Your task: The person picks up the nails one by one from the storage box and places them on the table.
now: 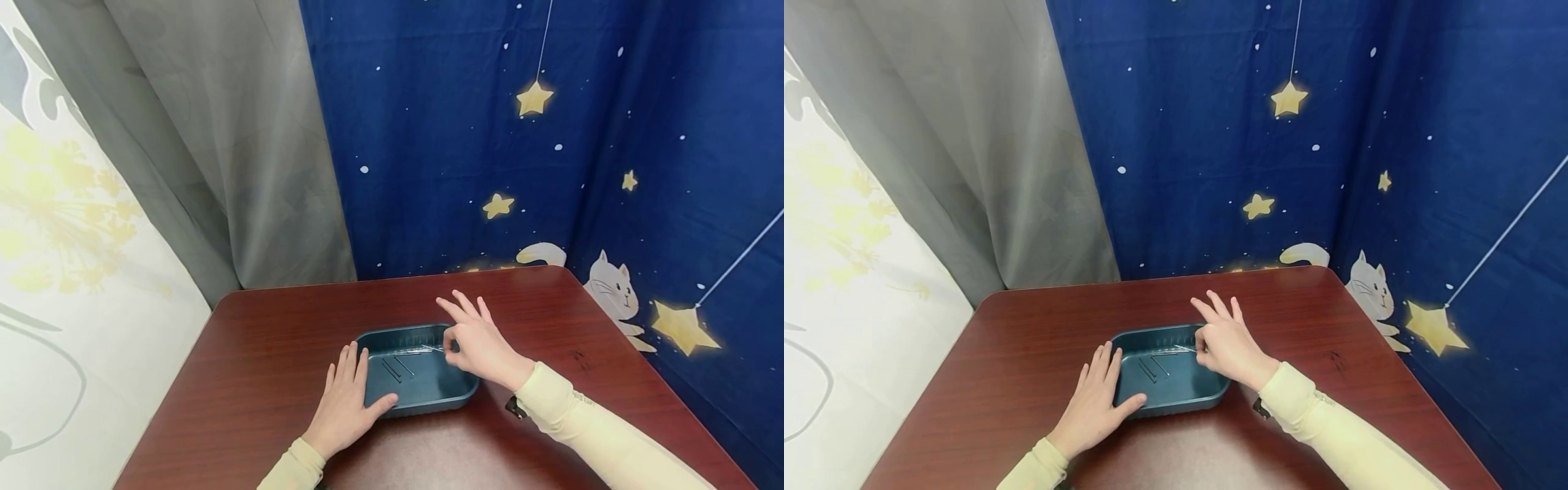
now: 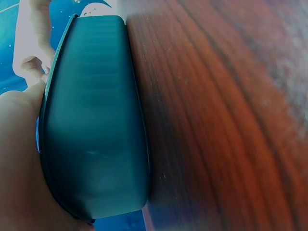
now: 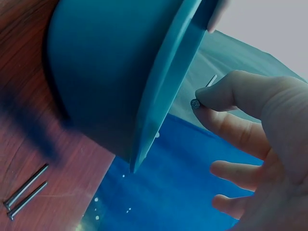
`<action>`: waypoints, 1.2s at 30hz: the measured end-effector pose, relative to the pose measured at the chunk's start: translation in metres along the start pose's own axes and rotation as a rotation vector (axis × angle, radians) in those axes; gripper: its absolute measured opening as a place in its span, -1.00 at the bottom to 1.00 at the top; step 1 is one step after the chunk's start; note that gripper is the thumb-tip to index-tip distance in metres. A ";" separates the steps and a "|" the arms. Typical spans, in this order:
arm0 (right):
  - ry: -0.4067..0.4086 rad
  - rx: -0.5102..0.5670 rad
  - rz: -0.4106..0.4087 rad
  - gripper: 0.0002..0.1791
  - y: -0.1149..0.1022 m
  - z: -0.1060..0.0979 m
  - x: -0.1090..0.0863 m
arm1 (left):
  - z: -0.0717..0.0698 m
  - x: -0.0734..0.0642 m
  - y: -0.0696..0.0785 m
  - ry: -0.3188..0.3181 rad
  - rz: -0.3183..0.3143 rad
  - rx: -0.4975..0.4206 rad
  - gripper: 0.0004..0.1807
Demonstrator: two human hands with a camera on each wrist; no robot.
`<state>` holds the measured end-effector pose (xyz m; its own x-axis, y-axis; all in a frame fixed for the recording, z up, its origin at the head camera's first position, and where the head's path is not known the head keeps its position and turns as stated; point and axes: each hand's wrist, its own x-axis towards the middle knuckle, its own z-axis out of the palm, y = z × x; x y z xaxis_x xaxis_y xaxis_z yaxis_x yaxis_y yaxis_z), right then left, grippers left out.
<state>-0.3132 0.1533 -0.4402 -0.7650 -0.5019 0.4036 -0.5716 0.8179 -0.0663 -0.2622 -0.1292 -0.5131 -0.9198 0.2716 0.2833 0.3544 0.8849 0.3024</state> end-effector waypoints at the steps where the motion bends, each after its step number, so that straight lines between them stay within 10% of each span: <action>1: 0.000 0.000 0.004 -0.78 0.001 -0.001 -0.001 | 0.000 0.000 0.000 -0.001 -0.001 -0.002 0.07; 36: 0.030 -0.056 0.109 -0.75 0.074 -0.028 -0.027 | 0.001 0.000 0.001 0.001 0.008 0.002 0.07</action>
<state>-0.3270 0.2349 -0.4307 -0.8121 -0.4013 0.4236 -0.4673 0.8821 -0.0601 -0.2626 -0.1283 -0.5137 -0.9169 0.2780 0.2862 0.3611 0.8834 0.2987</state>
